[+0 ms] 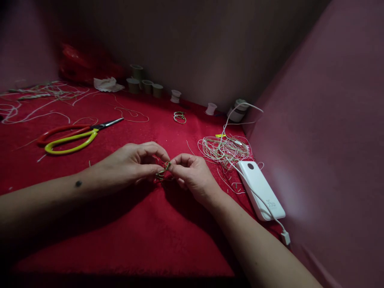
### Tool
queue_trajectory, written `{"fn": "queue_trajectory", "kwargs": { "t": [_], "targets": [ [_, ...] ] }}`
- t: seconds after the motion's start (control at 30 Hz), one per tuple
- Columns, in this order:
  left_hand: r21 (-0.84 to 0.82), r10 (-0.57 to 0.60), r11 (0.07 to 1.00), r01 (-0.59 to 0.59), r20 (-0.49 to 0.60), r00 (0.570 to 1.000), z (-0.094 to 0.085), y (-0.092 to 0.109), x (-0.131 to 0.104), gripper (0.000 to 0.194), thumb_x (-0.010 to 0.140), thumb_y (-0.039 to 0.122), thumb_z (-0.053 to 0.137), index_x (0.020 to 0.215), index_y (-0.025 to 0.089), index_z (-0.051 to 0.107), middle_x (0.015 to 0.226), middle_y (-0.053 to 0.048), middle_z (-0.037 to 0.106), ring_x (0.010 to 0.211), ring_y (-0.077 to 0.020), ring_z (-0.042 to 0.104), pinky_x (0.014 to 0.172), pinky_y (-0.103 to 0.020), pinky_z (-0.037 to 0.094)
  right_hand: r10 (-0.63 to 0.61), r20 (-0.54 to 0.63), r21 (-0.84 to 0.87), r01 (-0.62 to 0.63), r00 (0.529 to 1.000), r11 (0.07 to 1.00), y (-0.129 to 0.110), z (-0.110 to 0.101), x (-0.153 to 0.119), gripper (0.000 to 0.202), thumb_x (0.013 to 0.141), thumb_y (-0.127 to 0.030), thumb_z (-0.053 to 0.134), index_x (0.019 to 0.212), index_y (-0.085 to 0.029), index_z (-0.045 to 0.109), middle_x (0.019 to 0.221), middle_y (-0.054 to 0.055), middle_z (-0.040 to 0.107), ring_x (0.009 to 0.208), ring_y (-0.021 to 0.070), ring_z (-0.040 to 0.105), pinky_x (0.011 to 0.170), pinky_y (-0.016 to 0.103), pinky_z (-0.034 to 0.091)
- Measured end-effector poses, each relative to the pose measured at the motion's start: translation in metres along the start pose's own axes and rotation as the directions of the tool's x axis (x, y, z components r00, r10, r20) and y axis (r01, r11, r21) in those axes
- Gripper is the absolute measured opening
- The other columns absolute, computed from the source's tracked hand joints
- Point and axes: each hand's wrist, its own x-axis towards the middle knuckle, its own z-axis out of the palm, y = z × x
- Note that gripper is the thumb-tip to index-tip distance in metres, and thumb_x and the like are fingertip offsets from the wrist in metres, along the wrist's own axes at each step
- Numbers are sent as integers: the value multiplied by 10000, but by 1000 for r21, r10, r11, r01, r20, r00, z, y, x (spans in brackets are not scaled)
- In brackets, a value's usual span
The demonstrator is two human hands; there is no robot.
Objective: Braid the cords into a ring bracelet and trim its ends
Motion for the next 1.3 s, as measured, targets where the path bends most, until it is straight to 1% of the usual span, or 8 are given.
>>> {"fn": "queue_trajectory", "kwargs": {
  "t": [0.1,0.27,0.37,0.63,0.73,0.93,1.1,1.3],
  "targets": [
    [39,54,998,-54,-4,999,1,-2,1,67,760,162,616,802,133,659,670,1,637,584,-103,570,522,-191,437,-9,2,11,9,1000,1000,0,-1,1,175,678,-279,710,701,-156,587,479,-57,499,368,38,355,368,186,218],
    [1,-100,995,100,88,991,1,1,-2,106,832,197,539,779,145,615,492,30,563,410,-67,443,384,-157,310,-25,9,4,24,1000,1000,0,-1,0,220,673,-308,730,707,-154,578,536,-43,541,385,36,377,379,188,240],
    [-20,-129,991,133,134,983,0,2,-2,112,835,203,537,746,155,585,444,33,544,354,-59,396,344,-148,268,-27,9,-11,27,1000,1000,-1,-1,-1,212,678,-304,724,714,-151,582,548,-41,538,397,37,380,385,191,236],
    [-267,-235,912,311,282,930,-3,-6,1,110,816,194,506,714,174,541,357,33,483,260,-67,304,269,-160,204,-101,-20,-119,98,995,988,-1,2,-2,147,704,-257,678,695,-153,576,557,-42,531,439,39,367,428,209,252],
    [-232,-238,926,298,255,937,-2,-7,1,99,810,188,503,718,176,539,383,31,505,269,-71,321,278,-166,223,-127,-17,-162,123,992,979,-2,2,-3,135,707,-254,668,701,-154,577,571,-43,530,459,44,373,441,213,264],
    [13,-89,996,88,56,994,1,-5,1,97,788,155,552,692,162,566,426,34,525,389,-68,443,368,-137,304,-120,-16,-168,115,993,979,-2,3,-3,129,708,-252,659,699,-157,571,552,-54,492,472,55,376,461,220,278],
    [-157,-225,957,243,125,966,-3,3,-1,133,808,118,508,688,165,544,346,54,456,290,-52,326,301,-133,219,-121,-17,-157,116,993,981,-2,3,-2,125,702,-244,658,692,-158,569,544,-53,491,465,52,368,454,218,268],
    [-367,-228,879,305,238,944,-6,-6,1,107,778,126,535,682,158,569,368,6,532,246,-66,352,258,-142,247,-118,-40,-166,110,992,980,-3,3,-2,111,704,-236,649,703,-151,577,563,-41,527,462,47,374,446,214,268]
  ]
}}
